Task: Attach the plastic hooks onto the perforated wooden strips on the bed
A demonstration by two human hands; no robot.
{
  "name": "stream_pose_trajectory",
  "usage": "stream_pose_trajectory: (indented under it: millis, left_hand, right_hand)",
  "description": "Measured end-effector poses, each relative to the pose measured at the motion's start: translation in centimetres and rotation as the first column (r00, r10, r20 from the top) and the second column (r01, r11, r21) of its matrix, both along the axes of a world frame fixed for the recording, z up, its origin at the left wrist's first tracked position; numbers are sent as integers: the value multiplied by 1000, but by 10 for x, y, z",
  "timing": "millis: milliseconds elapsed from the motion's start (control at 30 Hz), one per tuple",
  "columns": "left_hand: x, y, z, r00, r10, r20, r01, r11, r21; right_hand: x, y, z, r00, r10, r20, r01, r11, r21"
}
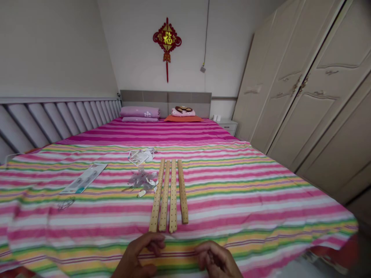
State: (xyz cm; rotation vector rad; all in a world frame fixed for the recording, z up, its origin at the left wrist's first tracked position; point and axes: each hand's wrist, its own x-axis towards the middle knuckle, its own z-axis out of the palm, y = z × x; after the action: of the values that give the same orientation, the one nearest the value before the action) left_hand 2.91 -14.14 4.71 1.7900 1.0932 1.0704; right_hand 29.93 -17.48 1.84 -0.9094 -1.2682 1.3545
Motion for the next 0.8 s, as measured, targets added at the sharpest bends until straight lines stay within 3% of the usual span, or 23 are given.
stream_pose_trajectory:
  millis: [133,267,367,433,500,700,800]
  left_hand:
    - [13,2,49,994,34,104,-33,999,-12]
    - [23,14,91,922,241,303,-267,963,45]
    - [27,25,104,874,364,323,-395,918,34]
    - [29,33,99,866,416,277,-435,901,4]
    - [29,41,85,870,446,210,-449,893,-34]
    - [21,59,29,860,506,61,-494,857,-148]
    - [18,59,16,866,500,17,-492,857,-154]
  right_hand:
    - [10,8,64,999,27,32,-33,976,216]
    - [4,19,114,972,-205,-111,230,923,308]
    - [-2,34,129,931,-333,-150,363,886,288]
    - [-3,48,126,915,-379,-139,403,877,262]
    - [-3,64,113,909,-405,-96,416,885,208]
    - [-4,93,50,909,-405,96,415,899,-141]
    - [-7,91,30,899,-413,142,434,882,-182]
